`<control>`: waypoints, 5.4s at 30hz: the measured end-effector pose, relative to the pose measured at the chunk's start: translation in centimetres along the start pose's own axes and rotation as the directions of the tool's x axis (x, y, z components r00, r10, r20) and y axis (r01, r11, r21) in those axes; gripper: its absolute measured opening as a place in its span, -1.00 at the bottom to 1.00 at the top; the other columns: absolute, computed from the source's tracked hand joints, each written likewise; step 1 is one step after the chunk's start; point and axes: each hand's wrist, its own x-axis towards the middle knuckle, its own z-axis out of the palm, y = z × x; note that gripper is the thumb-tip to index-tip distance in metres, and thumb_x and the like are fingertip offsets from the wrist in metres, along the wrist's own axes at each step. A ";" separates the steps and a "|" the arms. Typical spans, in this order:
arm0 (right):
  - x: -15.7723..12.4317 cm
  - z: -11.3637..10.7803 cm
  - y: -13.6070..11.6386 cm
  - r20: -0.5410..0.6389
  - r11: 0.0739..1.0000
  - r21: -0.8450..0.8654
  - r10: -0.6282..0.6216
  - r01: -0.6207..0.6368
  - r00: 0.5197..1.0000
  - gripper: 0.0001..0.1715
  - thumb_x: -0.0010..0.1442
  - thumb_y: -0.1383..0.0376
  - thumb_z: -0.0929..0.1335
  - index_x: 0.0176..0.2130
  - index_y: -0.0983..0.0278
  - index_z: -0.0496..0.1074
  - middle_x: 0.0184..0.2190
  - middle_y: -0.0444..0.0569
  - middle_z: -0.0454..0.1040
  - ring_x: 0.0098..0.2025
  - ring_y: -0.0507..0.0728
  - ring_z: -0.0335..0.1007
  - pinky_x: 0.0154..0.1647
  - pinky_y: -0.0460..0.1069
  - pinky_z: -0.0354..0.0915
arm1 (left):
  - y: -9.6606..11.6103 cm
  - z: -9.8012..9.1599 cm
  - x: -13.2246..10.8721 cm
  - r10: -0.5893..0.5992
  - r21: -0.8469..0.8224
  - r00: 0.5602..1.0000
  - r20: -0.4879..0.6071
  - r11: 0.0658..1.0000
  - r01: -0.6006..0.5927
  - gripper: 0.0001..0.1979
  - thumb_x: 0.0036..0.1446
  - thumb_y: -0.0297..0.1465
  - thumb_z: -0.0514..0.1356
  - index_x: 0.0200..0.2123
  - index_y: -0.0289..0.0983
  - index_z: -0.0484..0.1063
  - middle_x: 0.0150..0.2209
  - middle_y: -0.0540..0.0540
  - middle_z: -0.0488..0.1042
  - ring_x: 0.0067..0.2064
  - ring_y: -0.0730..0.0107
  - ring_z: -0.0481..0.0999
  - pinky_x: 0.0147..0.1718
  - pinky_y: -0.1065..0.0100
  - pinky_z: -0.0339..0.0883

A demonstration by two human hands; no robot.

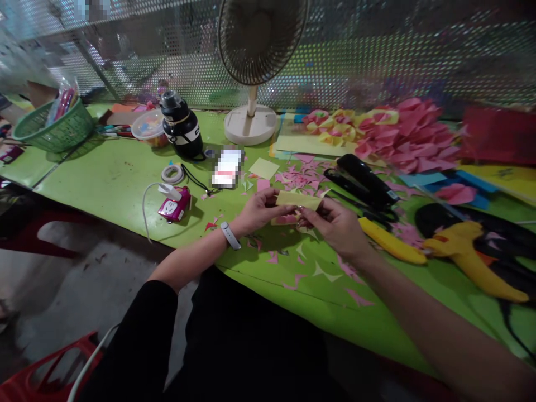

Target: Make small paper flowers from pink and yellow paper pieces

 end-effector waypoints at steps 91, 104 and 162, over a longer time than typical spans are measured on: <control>-0.1 -1.8 -2.0 0.087 0.874 -0.278 -0.391 0.399 0.916 -0.52 0.13 0.23 0.44 0.07 0.10 0.50 0.15 0.04 0.41 0.14 0.28 0.38 0.13 0.23 0.37 | 1.7 -0.7 0.2 -0.283 -0.202 0.958 -0.031 0.941 0.272 -0.74 0.04 -0.33 0.42 -0.34 -0.39 0.47 -0.46 -0.05 0.54 -0.45 0.53 0.56 -0.30 0.41 0.50; 0.0 -1.1 -1.9 0.165 0.769 -0.372 -0.496 0.520 0.852 -0.80 0.25 0.10 0.40 -0.23 0.08 0.62 0.12 -0.01 0.48 0.21 0.29 0.33 0.24 0.28 0.22 | 0.9 -0.5 0.1 -0.215 0.008 0.976 0.015 0.977 0.215 -0.54 -0.25 -0.19 0.53 -0.45 -0.40 0.44 -0.51 0.01 0.53 -0.48 0.56 0.54 -0.37 0.45 0.45; -0.2 0.5 -1.2 -0.015 0.857 -0.276 -0.457 0.435 0.890 -0.73 0.32 0.13 0.35 -0.38 0.20 0.38 -0.39 -0.08 0.41 -0.32 0.11 0.35 -0.29 0.01 0.30 | 1.0 0.4 -0.8 -0.292 0.138 0.937 0.190 0.953 0.269 -0.51 -0.18 -0.12 0.48 -0.43 -0.43 0.46 -0.36 -0.18 0.62 -0.30 0.38 0.64 -0.31 0.40 0.50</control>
